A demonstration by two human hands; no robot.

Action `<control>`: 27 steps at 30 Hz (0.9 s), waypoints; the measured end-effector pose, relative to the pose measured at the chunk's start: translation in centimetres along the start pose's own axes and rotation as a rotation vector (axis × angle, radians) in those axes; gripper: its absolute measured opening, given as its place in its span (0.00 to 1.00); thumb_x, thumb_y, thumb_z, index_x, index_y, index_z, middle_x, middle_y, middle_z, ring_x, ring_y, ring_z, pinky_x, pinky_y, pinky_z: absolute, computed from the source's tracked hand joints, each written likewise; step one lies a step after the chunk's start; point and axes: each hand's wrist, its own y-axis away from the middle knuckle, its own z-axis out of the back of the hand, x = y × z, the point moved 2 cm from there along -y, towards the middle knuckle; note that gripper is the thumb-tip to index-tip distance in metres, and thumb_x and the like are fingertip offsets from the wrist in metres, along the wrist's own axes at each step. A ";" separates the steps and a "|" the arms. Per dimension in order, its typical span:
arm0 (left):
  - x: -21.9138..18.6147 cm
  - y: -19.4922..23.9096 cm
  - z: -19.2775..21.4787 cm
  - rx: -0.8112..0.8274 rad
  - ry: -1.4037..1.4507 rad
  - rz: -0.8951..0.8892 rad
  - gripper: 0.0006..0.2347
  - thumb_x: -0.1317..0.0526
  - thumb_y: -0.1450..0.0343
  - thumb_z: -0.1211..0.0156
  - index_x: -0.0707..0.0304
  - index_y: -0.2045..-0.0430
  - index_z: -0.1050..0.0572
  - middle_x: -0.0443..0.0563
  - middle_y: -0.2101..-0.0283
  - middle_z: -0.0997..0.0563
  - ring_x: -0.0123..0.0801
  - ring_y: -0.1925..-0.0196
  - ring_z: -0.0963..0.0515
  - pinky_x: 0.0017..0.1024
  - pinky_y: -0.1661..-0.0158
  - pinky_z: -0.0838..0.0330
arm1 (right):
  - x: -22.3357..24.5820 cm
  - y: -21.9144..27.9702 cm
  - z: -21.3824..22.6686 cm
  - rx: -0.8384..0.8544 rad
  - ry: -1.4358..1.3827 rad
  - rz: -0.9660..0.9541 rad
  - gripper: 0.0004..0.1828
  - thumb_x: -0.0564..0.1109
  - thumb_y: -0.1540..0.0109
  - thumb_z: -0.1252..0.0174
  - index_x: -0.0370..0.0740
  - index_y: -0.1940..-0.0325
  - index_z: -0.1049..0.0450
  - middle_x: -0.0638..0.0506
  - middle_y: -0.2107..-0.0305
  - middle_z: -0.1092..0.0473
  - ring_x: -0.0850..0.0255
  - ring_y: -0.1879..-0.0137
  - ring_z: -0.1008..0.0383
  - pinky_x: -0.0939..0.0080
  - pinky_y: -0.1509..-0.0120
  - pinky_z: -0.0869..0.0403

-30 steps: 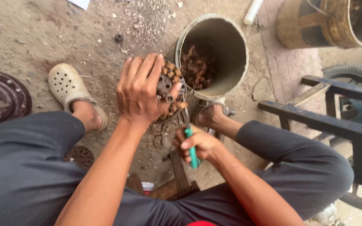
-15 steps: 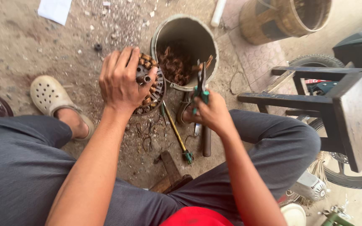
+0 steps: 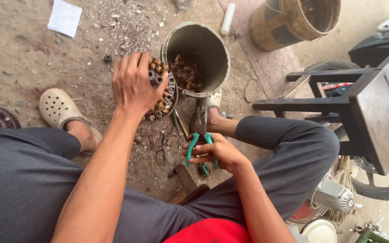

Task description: The person uses pliers to pull and remove copper wire from a circular metal component, dropping the removed wire into a nearby bucket. The person rotates the component to access different sections while seated on the ground.

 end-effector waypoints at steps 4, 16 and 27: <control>0.7 -0.8 0.1 0.224 0.044 0.040 0.32 0.43 0.32 0.33 0.74 0.42 0.28 0.66 0.48 0.22 0.50 0.44 0.24 0.51 0.36 0.37 | 1.5 1.5 -5.3 0.034 0.172 0.010 0.18 0.38 0.36 0.48 0.36 0.41 0.31 0.46 0.54 0.24 0.57 0.49 0.21 0.52 0.51 0.17; 0.3 -1.0 0.2 0.192 0.087 -0.034 0.34 0.40 0.33 0.31 0.72 0.43 0.28 0.65 0.45 0.24 0.50 0.41 0.25 0.47 0.45 0.27 | 3.5 -1.0 -7.9 -0.139 0.686 0.091 0.12 0.45 0.34 0.44 0.31 0.56 0.27 0.47 0.71 0.24 0.63 0.66 0.22 0.58 0.61 0.18; 0.0 -0.8 1.3 0.087 0.093 -0.064 0.31 0.42 0.34 0.28 0.70 0.48 0.25 0.58 0.52 0.22 0.44 0.49 0.22 0.42 0.53 0.23 | 5.5 0.2 -9.4 -0.242 0.933 0.168 0.15 0.47 0.35 0.44 0.31 0.54 0.28 0.41 0.76 0.24 0.57 0.70 0.22 0.52 0.64 0.26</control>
